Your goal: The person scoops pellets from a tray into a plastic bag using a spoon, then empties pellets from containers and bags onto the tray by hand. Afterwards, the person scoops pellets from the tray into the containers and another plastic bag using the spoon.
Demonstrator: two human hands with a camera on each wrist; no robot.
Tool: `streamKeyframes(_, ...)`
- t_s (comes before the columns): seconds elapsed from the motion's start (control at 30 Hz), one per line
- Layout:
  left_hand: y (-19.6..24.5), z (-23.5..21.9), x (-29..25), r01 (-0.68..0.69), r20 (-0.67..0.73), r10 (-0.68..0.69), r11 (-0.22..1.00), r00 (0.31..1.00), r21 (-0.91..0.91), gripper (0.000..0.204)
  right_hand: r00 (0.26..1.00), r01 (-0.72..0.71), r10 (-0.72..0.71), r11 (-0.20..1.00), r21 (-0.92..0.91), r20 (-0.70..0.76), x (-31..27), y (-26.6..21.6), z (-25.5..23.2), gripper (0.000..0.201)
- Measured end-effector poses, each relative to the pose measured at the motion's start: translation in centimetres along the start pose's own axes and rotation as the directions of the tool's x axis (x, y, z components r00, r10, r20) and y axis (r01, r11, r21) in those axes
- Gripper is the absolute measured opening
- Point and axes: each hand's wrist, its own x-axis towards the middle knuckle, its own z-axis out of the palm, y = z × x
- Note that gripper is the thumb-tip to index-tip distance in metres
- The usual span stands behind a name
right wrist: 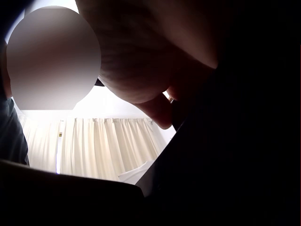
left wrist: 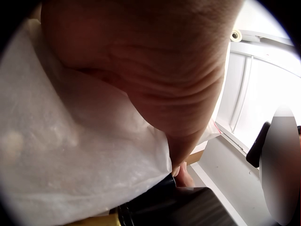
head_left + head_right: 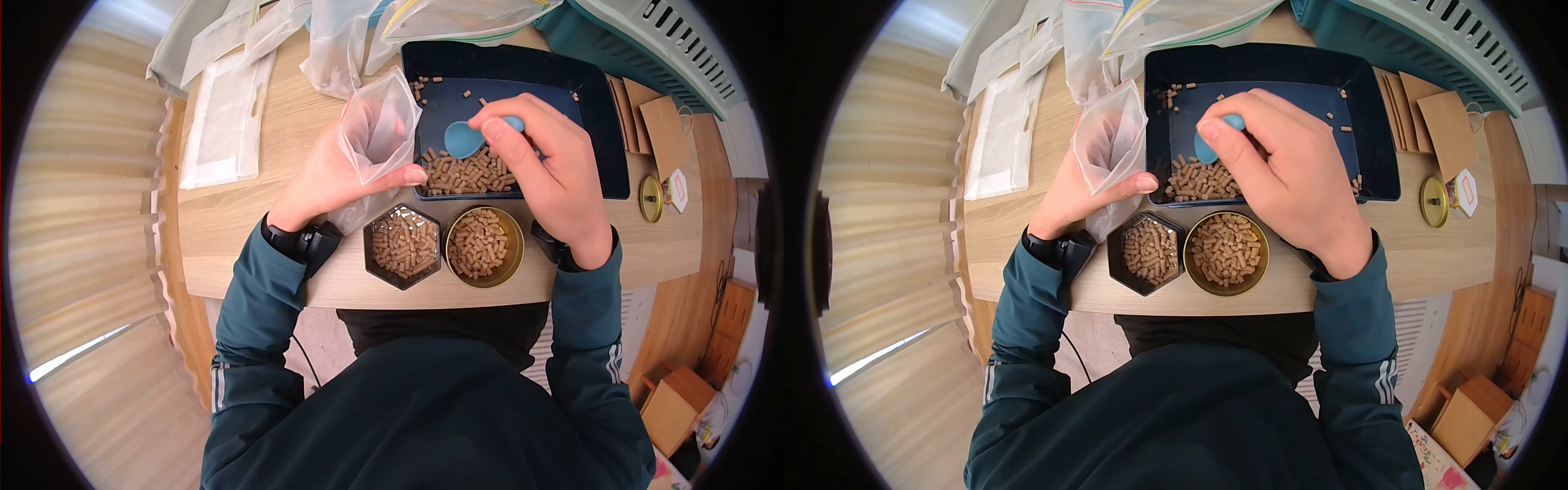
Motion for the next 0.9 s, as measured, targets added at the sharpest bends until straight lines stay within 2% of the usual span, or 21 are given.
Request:
streamKeyframes(0.07, -0.1, 0.0, -0.1, -0.003, -0.006, 0.003, 1.0, 1.0, 0.003, 0.065, 0.994, -0.006, -0.005, 0.995, 0.099, 0.109, 0.0, -0.5, -0.3, 0.015)
streamKeyframes(0.17, -0.2, 0.0, 0.0, 0.002, -0.003, -0.002, 1.0, 1.0, 0.001, 0.065, 0.982, -0.032, -0.008, 0.978, 0.206, 0.189, -0.2, -0.2, -0.3, 0.016)
streamKeyframes(0.3, -0.4, 0.0, 0.0, -0.016, -0.002, 0.016, 1.0, 1.0, 0.02, 0.065, 0.975, -0.085, 0.035, 0.972, 0.22, 0.221, -0.2, -0.3, -0.4, 0.018)
streamKeyframes(0.47, -0.3, 0.1, -0.1, -0.016, -0.012, 0.016, 1.0, 1.0, -0.006, 0.064, 0.946, -0.277, 0.187, 0.892, 0.358, 0.266, -0.1, -0.3, -0.8, 0.025)
streamKeyframes(0.57, -0.1, 0.2, -0.1, -0.01, -0.02, 0.009, 1.0, 1.0, -0.025, 0.064, 0.927, -0.343, 0.235, 0.846, 0.407, 0.293, -0.1, -0.1, -0.9, 0.026)
streamKeyframes(0.8, 0.0, 0.0, -0.1, 0.012, 0.002, -0.012, 1.0, 1.0, -0.025, 0.062, 0.931, -0.352, 0.258, 0.828, 0.437, 0.259, 0.0, 0.4, -0.8, 0.028)
streamKeyframes(0.9, -0.1, 0.1, -0.1, 0.009, 0.003, -0.009, 1.0, 1.0, -0.014, 0.061, 0.946, -0.321, 0.261, 0.824, 0.467, 0.19, 0.2, 0.6, -1.0, 0.029)
